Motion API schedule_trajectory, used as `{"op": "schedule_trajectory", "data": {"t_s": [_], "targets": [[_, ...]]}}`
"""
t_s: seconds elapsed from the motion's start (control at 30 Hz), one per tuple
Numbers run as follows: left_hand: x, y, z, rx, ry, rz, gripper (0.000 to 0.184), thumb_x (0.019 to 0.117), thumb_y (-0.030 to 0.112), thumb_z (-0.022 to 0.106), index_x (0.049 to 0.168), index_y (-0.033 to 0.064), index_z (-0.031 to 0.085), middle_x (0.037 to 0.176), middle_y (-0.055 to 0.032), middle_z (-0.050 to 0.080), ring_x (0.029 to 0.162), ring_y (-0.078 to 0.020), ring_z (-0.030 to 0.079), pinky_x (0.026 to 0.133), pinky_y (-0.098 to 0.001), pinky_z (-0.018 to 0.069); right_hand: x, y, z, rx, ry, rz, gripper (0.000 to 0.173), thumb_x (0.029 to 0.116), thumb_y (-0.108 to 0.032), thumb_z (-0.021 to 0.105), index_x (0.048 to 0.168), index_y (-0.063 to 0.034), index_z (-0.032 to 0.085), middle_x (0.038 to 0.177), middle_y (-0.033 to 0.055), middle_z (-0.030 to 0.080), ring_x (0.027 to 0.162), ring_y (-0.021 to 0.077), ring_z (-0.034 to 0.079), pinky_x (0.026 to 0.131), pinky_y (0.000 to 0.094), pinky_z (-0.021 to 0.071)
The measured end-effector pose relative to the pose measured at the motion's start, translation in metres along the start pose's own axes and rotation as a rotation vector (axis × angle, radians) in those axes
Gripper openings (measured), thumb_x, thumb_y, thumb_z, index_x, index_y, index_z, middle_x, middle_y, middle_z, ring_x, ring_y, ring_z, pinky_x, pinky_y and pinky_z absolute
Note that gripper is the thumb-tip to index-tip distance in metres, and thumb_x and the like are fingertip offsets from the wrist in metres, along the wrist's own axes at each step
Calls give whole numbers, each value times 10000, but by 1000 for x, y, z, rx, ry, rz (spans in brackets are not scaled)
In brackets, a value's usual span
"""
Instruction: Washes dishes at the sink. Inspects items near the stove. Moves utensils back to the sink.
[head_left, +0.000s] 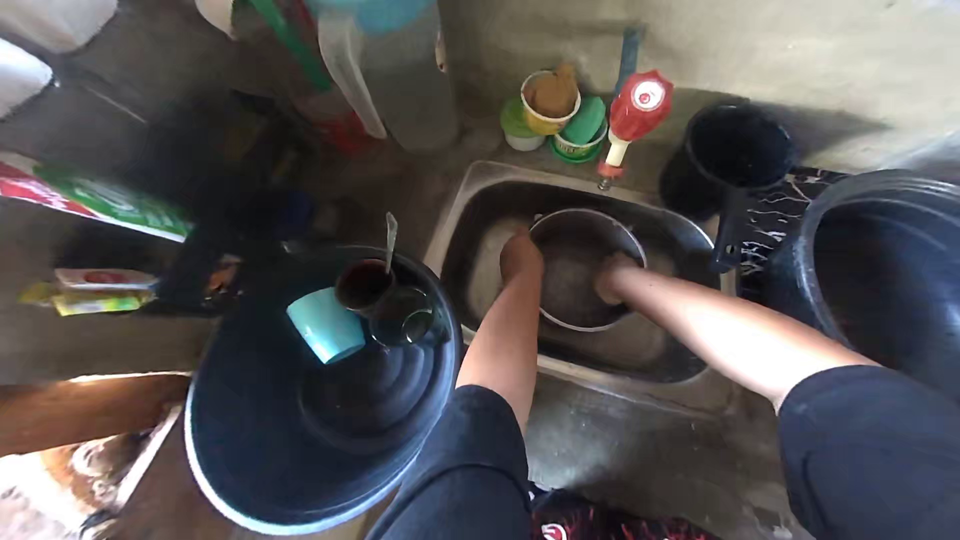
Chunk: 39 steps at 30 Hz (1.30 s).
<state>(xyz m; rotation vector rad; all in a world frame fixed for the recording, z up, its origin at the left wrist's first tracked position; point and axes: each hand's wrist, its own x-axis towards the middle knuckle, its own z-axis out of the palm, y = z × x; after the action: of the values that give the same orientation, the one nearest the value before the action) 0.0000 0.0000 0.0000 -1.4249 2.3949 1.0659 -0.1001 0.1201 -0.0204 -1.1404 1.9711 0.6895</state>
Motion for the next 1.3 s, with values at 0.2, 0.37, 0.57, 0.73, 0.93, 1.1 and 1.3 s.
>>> {"op": "schedule_trajectory", "data": {"t_s": [0.2,0.37,0.57,0.73,0.93,1.1,1.3], "targets": [[0,3,3,16,-5,0,430,1042,110,541,1470,100,508,1306,-241,652,1221,-419,636,1002,-595,519,27,10,-13,-150,512,-182,413,1021,-21,514,1431,0,567,1542,181,472,1419,376,438,1113,570,385],[3,2,1,23,-3,-3,436,1049,124,527,1482,98,493,1294,-254,650,1202,-436,639,980,-610,523,25,-12,-11,289,524,-62,445,1000,-101,615,1432,-11,559,1521,221,474,1374,430,487,1044,623,461],[1,2,0,42,-2,22,451,1038,97,535,1485,87,480,1300,-258,643,1227,-437,623,996,-599,517,29,-3,0,-16,434,-46,315,1022,-62,551,1304,44,640,1456,224,528,1378,401,465,1144,583,348],[3,-1,5,10,26,43,508,1038,79,527,1525,42,389,1392,-260,582,1254,-427,611,1020,-581,517,-1,18,8,100,593,28,660,954,-36,623,1548,78,358,1709,184,169,1580,340,175,1272,561,146],[6,-14,8,188,121,645,488,998,-68,488,1480,6,515,1575,-252,426,1506,-399,350,1243,-496,279,-78,1,11,281,243,102,487,1065,-372,506,1228,51,686,1476,292,509,1460,451,384,1180,622,304],[-4,10,36,416,-298,332,360,1086,170,451,1354,-11,610,1420,-243,582,1309,-424,567,1044,-618,471,-76,7,58,294,296,-257,618,1123,-407,295,1139,51,711,1145,240,716,1212,382,631,1208,589,236],[8,33,110,273,-495,471,408,1073,201,508,1415,-15,559,1491,-243,513,1398,-408,481,1143,-581,395,-71,4,68,328,469,-247,559,1105,-339,336,1076,62,724,1123,226,730,1194,372,646,1184,579,278]]}}
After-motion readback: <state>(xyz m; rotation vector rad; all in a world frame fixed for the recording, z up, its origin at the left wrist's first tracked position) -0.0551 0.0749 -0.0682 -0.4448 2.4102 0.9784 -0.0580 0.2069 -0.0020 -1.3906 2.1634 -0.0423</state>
